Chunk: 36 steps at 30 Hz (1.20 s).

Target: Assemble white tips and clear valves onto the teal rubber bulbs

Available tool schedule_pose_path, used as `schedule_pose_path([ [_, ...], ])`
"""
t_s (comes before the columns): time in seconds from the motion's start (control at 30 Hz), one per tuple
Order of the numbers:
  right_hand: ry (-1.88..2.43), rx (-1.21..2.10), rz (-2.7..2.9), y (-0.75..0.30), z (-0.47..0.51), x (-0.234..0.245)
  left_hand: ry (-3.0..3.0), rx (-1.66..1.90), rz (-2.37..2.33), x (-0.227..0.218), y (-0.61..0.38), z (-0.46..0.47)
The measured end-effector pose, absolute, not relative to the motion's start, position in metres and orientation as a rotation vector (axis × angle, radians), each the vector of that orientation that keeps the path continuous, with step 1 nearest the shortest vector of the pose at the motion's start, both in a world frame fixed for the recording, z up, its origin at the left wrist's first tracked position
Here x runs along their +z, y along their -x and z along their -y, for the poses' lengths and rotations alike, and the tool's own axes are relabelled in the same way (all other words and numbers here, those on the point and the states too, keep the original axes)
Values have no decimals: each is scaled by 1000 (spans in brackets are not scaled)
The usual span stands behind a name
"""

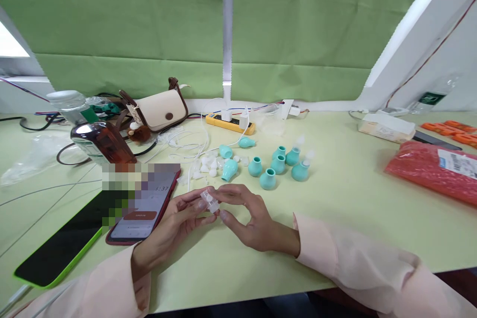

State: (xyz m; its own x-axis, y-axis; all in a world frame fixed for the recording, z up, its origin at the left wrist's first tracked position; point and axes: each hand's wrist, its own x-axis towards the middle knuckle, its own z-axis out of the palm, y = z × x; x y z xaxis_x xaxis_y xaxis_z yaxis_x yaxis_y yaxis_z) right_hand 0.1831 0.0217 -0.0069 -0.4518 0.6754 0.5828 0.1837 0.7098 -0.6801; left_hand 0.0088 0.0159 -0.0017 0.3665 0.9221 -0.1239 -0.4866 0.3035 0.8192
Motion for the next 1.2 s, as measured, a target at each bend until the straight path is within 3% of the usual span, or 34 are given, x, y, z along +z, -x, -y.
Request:
schedule_pose_path([
  [0.13,576,418,2182,-179,-22,-8,-734,1048,-673,-1,-10,-14],
  [0.33,621,323,2235,-183,-35,0,-817,1033,-768,2,-10,-17],
  [0.53,1063,-531,2400,-193,-76,-6,-914,1021,-856,2,-9,-14],
  [0.67,1207,-708,2444,-191,-83,-16,-992,1019,-932,7,-11,-10],
  [0.93,771,-505,2402,-198,-83,-6,-978,1006,-919,8,-11,-11],
  [1.07,633,-30,2135,-199,-60,1,-1010,1095,-869,4,-9,-14],
  [1.2,912,458,2127,-188,-29,5,-1011,1201,-875,1,-9,-15],
])
